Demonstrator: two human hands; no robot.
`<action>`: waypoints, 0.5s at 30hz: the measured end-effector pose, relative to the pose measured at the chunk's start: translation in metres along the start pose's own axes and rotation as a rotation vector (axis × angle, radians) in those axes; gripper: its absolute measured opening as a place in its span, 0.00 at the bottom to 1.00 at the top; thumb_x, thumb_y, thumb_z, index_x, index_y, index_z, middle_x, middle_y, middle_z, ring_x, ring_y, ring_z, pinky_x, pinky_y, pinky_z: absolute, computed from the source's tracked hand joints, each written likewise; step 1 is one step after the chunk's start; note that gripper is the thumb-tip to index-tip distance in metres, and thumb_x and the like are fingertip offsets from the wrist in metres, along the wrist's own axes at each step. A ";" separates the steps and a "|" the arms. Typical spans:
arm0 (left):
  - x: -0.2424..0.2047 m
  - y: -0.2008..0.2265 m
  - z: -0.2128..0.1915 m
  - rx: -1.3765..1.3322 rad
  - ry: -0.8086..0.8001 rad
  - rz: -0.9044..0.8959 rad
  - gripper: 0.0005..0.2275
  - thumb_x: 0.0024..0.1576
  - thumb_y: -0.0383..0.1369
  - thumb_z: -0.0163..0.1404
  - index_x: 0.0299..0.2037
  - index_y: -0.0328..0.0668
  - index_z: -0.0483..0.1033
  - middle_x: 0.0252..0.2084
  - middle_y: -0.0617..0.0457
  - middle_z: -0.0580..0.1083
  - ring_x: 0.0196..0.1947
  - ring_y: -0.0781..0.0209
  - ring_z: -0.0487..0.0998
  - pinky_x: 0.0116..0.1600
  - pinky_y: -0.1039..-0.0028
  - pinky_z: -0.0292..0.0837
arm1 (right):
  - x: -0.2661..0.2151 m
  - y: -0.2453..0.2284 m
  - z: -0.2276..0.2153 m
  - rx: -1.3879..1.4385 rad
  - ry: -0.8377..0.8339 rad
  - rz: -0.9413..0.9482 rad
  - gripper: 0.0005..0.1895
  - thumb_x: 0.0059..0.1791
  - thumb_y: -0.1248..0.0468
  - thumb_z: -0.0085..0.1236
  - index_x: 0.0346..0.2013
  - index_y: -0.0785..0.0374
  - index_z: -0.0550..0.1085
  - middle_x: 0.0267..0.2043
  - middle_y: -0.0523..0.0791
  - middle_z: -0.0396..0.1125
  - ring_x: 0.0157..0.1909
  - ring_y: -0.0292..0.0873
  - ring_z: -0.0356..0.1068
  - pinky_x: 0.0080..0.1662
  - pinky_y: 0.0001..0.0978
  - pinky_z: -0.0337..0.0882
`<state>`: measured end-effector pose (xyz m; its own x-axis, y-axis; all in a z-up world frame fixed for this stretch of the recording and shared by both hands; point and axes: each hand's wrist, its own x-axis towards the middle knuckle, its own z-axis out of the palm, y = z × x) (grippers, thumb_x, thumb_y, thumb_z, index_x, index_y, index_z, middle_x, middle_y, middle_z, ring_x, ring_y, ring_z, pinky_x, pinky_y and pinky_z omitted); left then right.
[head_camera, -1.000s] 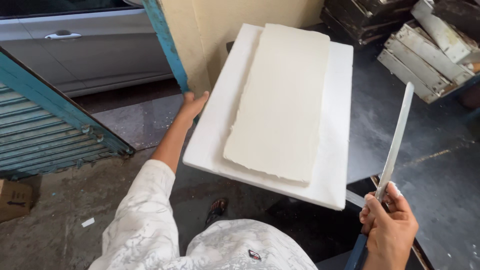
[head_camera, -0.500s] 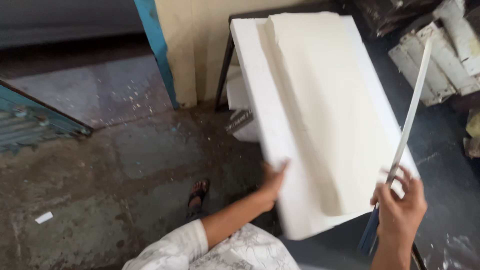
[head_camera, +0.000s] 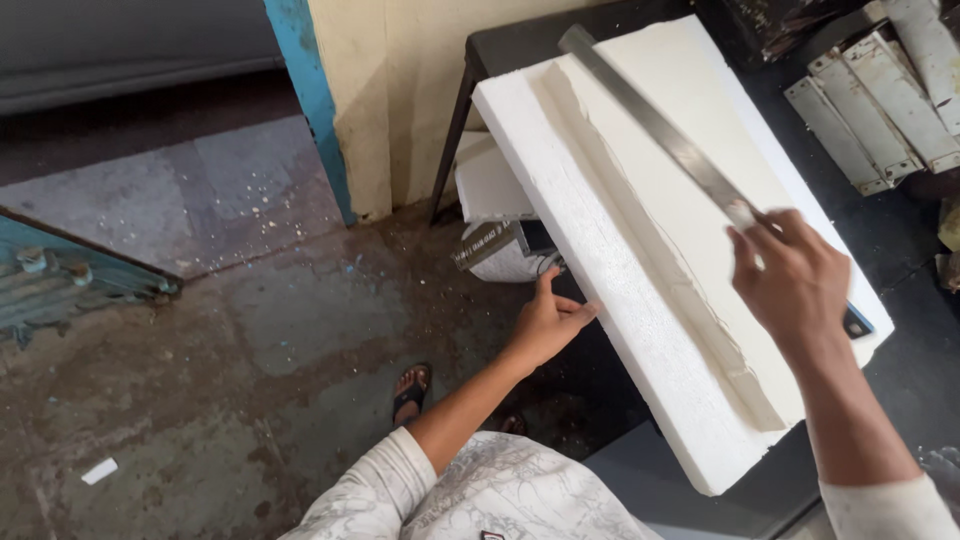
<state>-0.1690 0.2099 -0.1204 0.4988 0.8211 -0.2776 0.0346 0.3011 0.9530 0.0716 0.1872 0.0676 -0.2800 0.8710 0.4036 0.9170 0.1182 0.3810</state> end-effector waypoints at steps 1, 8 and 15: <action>0.001 0.004 0.002 0.021 -0.007 0.009 0.46 0.53 0.49 0.56 0.74 0.32 0.41 0.47 0.42 0.79 0.46 0.54 0.82 0.51 0.67 0.78 | 0.009 -0.001 0.007 -0.014 -0.039 0.001 0.06 0.59 0.62 0.61 0.43 0.60 0.83 0.40 0.46 0.75 0.26 0.37 0.69 0.23 0.26 0.66; -0.005 0.019 0.008 0.056 -0.010 0.043 0.44 0.55 0.46 0.56 0.75 0.36 0.40 0.51 0.42 0.77 0.52 0.52 0.80 0.57 0.62 0.73 | 0.034 -0.008 0.025 -0.022 -0.066 -0.018 0.08 0.58 0.64 0.56 0.42 0.57 0.83 0.35 0.45 0.72 0.25 0.36 0.65 0.21 0.28 0.62; -0.014 0.012 0.012 0.009 0.039 0.008 0.42 0.55 0.45 0.56 0.74 0.34 0.45 0.44 0.47 0.82 0.48 0.57 0.81 0.57 0.68 0.72 | 0.006 0.001 0.024 -0.040 -0.139 0.036 0.08 0.54 0.64 0.57 0.42 0.58 0.83 0.36 0.43 0.73 0.25 0.36 0.66 0.20 0.29 0.64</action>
<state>-0.1654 0.1967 -0.1039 0.4646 0.8419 -0.2745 0.0383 0.2905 0.9561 0.0775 0.2042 0.0505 -0.2028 0.9323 0.2993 0.9127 0.0693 0.4028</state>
